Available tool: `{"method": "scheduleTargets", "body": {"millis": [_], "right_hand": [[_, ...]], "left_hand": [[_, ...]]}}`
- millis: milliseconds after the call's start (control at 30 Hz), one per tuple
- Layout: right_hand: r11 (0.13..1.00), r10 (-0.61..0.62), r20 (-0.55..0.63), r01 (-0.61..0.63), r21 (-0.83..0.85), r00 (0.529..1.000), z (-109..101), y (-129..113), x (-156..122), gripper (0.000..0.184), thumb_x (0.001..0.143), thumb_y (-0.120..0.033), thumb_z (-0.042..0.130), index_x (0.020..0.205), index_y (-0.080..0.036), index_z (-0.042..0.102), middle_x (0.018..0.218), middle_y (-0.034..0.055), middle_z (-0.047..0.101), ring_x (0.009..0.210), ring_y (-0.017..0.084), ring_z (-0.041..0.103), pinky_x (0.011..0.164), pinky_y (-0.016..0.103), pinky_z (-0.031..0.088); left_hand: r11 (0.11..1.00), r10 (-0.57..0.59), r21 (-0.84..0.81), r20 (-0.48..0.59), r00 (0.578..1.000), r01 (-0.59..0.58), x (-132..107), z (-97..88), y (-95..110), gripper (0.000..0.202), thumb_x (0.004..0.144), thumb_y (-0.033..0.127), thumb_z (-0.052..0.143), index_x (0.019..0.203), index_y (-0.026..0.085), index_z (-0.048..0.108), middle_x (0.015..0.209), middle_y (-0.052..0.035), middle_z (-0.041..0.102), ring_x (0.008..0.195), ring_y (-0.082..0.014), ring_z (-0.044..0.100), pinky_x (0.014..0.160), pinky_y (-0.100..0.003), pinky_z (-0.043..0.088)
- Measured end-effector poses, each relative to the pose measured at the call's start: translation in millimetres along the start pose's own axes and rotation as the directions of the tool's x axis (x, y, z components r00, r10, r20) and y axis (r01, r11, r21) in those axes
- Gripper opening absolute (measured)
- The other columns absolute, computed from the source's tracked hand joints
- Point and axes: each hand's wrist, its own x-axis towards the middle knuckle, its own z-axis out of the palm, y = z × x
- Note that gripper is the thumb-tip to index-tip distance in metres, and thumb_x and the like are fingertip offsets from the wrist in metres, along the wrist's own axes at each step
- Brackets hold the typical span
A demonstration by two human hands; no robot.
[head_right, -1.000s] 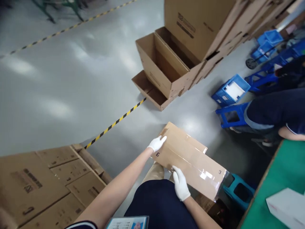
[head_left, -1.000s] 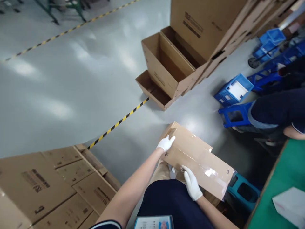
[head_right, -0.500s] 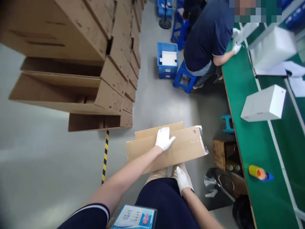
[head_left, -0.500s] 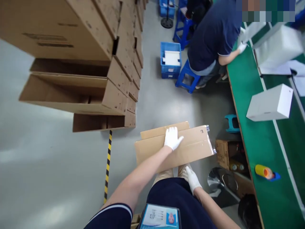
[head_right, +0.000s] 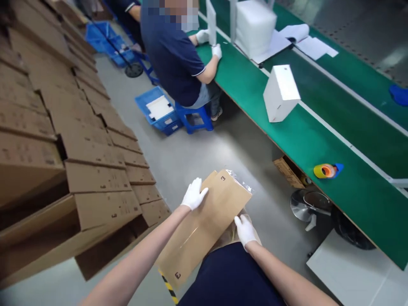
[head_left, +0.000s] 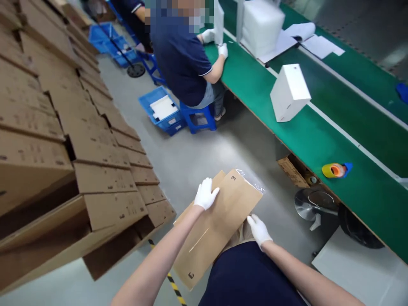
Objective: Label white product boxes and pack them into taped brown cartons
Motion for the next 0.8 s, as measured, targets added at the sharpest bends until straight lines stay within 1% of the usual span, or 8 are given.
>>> {"method": "scheduleTargets", "body": {"millis": [67, 133, 167, 233, 433, 600, 667, 800], "right_hand": [[0.948, -0.240, -0.122, 0.205, -0.244, 0.963, -25, -17, 16, 0.064, 0.094, -0.051, 0.054, 0.150, -0.019, 0.057, 0.162, 0.0134, 0.047, 0.155, 0.035, 0.036, 0.130, 0.058, 0.026], [0.806, -0.478, -0.065, 0.408, -0.429, 0.876, -31, -34, 41, 0.069, 0.095, -0.042, 0.053, 0.157, -0.011, 0.047, 0.171, 0.0148, 0.030, 0.161, 0.036, 0.018, 0.132, 0.061, 0.014], [0.736, -0.543, 0.000, 0.476, -0.481, 0.840, -28, -40, 55, 0.070, 0.095, -0.038, 0.054, 0.158, -0.009, 0.044, 0.172, 0.0159, 0.026, 0.162, 0.037, 0.014, 0.132, 0.063, 0.012], [0.662, -0.581, 0.100, 0.541, -0.518, 0.807, -19, -43, 80, 0.071, 0.093, -0.032, 0.056, 0.158, -0.007, 0.043, 0.171, 0.0185, 0.027, 0.162, 0.039, 0.014, 0.131, 0.066, 0.013], [0.655, -0.564, 0.117, 0.529, -0.539, 0.818, -2, -36, 107, 0.072, 0.089, -0.028, 0.056, 0.157, -0.007, 0.044, 0.171, 0.0192, 0.028, 0.161, 0.039, 0.015, 0.131, 0.062, 0.014], [0.771, -0.316, 0.003, 0.259, -0.581, 0.949, -18, -92, 123, 0.053, 0.085, -0.028, 0.061, 0.134, -0.008, 0.061, 0.131, 0.0236, 0.067, 0.123, 0.041, 0.057, 0.110, 0.057, 0.040], [0.793, -0.256, -0.023, 0.197, -0.576, 0.966, -35, -101, 117, 0.040, 0.084, -0.025, 0.059, 0.119, -0.010, 0.068, 0.113, 0.0215, 0.071, 0.115, 0.039, 0.061, 0.106, 0.055, 0.043], [0.881, -0.329, -0.093, 0.270, -0.388, 0.940, -67, -62, 67, 0.046, 0.085, -0.027, 0.058, 0.130, -0.018, 0.066, 0.134, 0.0154, 0.066, 0.136, 0.038, 0.051, 0.120, 0.051, 0.034]], "left_hand": [[0.933, 0.358, 0.040, -0.043, 0.933, -0.357, 9, -0.6, 37, 0.068, 0.101, 0.046, 0.046, 0.162, 0.017, 0.037, 0.173, -0.0145, 0.028, 0.164, -0.0296, 0.014, 0.133, -0.049, 0.006], [0.765, 0.641, 0.045, 0.038, 0.766, -0.642, 23, 3.7, 68, 0.064, 0.099, 0.040, 0.052, 0.159, 0.021, 0.042, 0.171, -0.0129, 0.033, 0.163, -0.0301, 0.018, 0.134, -0.050, 0.004], [0.703, 0.704, 0.035, 0.111, 0.702, -0.711, 31, 6.8, 79, 0.065, 0.098, 0.040, 0.056, 0.158, 0.021, 0.044, 0.171, -0.0127, 0.033, 0.163, -0.0308, 0.019, 0.134, -0.051, 0.004], [0.653, 0.727, 0.039, 0.248, 0.640, -0.757, 48, 13.0, 89, 0.071, 0.094, 0.044, 0.062, 0.158, 0.019, 0.044, 0.170, -0.0140, 0.034, 0.162, -0.0328, 0.018, 0.134, -0.053, 0.003], [0.631, 0.673, 0.151, 0.382, 0.634, -0.761, 76, 7.9, 93, 0.081, 0.093, 0.052, 0.062, 0.161, 0.015, 0.040, 0.169, -0.0179, 0.034, 0.162, -0.0348, 0.018, 0.133, -0.056, -0.001], [0.652, 0.548, 0.244, 0.504, 0.668, -0.718, 100, -3.1, 142, 0.062, 0.080, 0.041, 0.074, 0.136, 0.018, 0.063, 0.140, -0.0188, 0.065, 0.139, -0.0382, 0.053, 0.129, -0.052, 0.023], [0.672, 0.459, 0.287, 0.562, 0.688, -0.683, 105, 4.5, 164, 0.043, 0.076, 0.031, 0.073, 0.118, 0.018, 0.071, 0.121, -0.0186, 0.072, 0.122, -0.0383, 0.064, 0.119, -0.050, 0.039], [0.653, 0.446, 0.288, 0.601, 0.663, -0.700, 92, 37.7, 195, 0.043, 0.072, 0.016, 0.066, 0.114, 0.015, 0.071, 0.118, -0.0207, 0.072, 0.115, -0.0388, 0.067, 0.109, -0.048, 0.048]]}}
